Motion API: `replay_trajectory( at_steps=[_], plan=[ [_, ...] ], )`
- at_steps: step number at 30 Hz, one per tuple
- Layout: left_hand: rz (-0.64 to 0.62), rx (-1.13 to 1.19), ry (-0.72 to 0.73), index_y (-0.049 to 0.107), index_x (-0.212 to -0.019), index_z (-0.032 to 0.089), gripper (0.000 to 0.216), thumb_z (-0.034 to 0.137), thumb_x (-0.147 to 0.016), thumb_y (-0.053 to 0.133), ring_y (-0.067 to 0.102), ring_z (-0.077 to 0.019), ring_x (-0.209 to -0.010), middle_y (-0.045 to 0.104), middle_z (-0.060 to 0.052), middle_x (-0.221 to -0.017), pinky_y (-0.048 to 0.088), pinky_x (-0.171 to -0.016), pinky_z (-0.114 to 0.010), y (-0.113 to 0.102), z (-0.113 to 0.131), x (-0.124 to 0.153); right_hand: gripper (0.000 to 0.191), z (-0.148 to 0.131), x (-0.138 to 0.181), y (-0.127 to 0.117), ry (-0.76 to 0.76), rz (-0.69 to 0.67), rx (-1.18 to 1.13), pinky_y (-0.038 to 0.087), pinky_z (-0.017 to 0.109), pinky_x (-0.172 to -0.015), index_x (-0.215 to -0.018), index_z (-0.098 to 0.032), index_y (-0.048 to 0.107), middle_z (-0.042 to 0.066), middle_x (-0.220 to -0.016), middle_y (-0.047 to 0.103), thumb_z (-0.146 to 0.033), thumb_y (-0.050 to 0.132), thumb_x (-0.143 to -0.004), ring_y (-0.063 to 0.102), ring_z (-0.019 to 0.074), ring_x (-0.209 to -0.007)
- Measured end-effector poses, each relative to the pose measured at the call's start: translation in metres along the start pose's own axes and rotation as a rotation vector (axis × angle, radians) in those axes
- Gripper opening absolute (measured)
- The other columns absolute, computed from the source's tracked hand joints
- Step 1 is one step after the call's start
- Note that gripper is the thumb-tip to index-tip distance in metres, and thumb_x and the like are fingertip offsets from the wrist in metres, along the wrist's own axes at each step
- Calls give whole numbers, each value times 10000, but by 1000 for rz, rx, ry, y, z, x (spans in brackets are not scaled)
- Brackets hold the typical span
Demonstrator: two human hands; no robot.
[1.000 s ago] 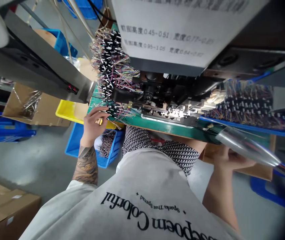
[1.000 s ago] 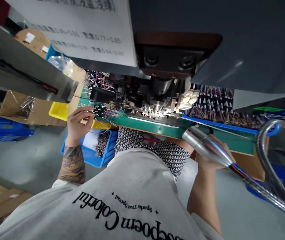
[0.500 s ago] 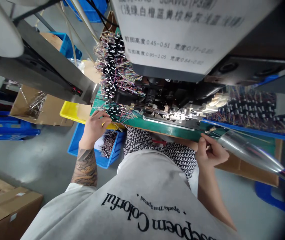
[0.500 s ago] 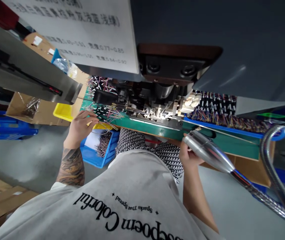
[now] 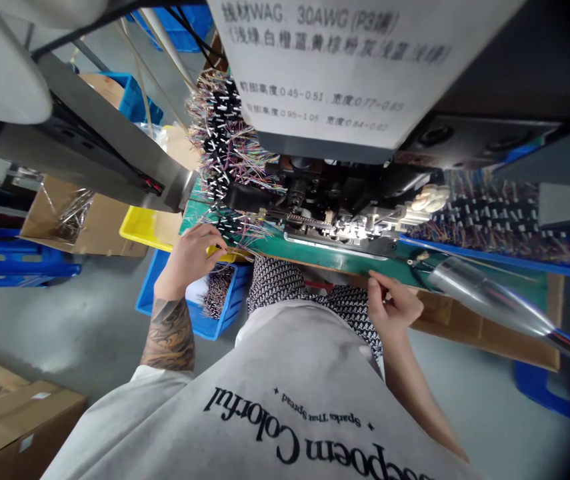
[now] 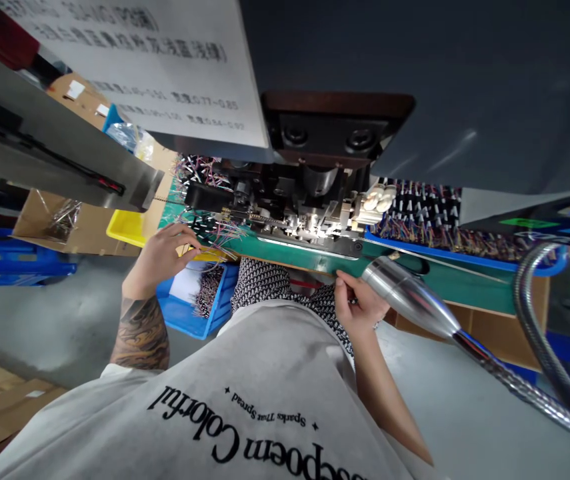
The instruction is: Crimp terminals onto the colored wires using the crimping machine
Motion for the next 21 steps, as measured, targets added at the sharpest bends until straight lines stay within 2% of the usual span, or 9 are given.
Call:
replay_trajectory(
  at_steps=[3, 5, 9, 11, 13, 15, 17, 19, 21],
  plan=[
    [-63, 33, 0, 763, -937, 231, 126, 259, -949, 641, 689, -264, -1091, 758, -74, -1108, 526, -1028, -458, -1, 0, -1, 178, -2, 1, 4, -16, -42, 9, 430, 257, -525, -977, -210, 840, 5, -627, 680, -273, 687, -909, 535, 114, -484],
    [-64, 50, 5, 761, -925, 231, 109, 259, -938, 656, 686, -281, -1182, 751, -86, -1238, 509, -1082, -500, -3, 0, -1, 189, -4, 2, 7, -23, -66, 19, 446, 267, -544, -976, -212, 839, 1, -605, 655, -294, 678, -920, 546, 123, -493],
    [-42, 156, 32, 749, -878, 214, 115, 297, -929, 690, 623, -320, -1366, 644, -109, -1493, 485, -1159, -525, -12, 2, 7, 182, -6, 5, 11, -52, -94, 5, 495, 294, -583, -990, -208, 830, 17, -656, 706, -278, 675, -926, 589, 139, -523],
    [-27, 254, 10, 752, -869, 211, 139, 327, -932, 707, 657, -306, -1325, 688, -108, -1430, 520, -1134, -478, -21, 2, 14, 173, -7, 6, 12, -65, -105, -6, 519, 304, -610, -1003, -206, 823, 28, -706, 743, -253, 677, -924, 629, 151, -559],
    [5, 367, -42, 769, -893, 213, 140, 342, -931, 728, 729, -271, -1168, 768, -100, -1246, 574, -1045, -424, -32, 3, 20, 165, -8, 6, 12, -75, -116, -22, 527, 307, -624, -1009, -199, 820, 39, -745, 764, -227, 684, -918, 656, 158, -590],
    [68, 494, -96, 787, -924, 217, 113, 328, -908, 772, 757, -238, -1003, 797, -84, -1064, 606, -936, -385, -42, 9, 24, 163, -10, 5, 14, -64, -137, -42, 514, 302, -608, -1004, -194, 823, 41, -738, 758, -225, 689, -916, 650, 156, -586],
    [152, 647, -129, 797, -919, 225, 101, 297, -857, 833, 756, -230, -929, 798, -70, -969, 616, -866, -377, -45, 22, 22, 172, -15, 3, 18, -5, -165, -87, 490, 294, -578, -1000, -195, 825, 32, -707, 735, -252, 681, -928, 617, 147, -565],
    [194, 829, -141, 799, -881, 231, 115, 280, -809, 875, 762, -234, -898, 803, -60, -925, 628, -828, -385, -37, 43, 13, 182, -23, -1, 23, 88, -199, -165, 478, 288, -571, -1001, -199, 826, 28, -711, 727, -281, 673, -944, 595, 140, -568],
    [105, 1003, -153, 800, -838, 230, 103, 300, -812, 872, 775, -235, -865, 813, -61, -913, 644, -816, -403, -17, 71, -3, 176, -34, -8, 30, 153, -227, -256, 471, 285, -576, -989, -205, 827, 25, -724, 725, -294, 680, -949, 579, 133, -579]
  ],
)
Point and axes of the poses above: each hand's wrist, its own x-axis away from the middle knuckle, its own y-axis out of the palm, z = x × y, the point moved 3 cm from there along -x, towards the middle knuckle
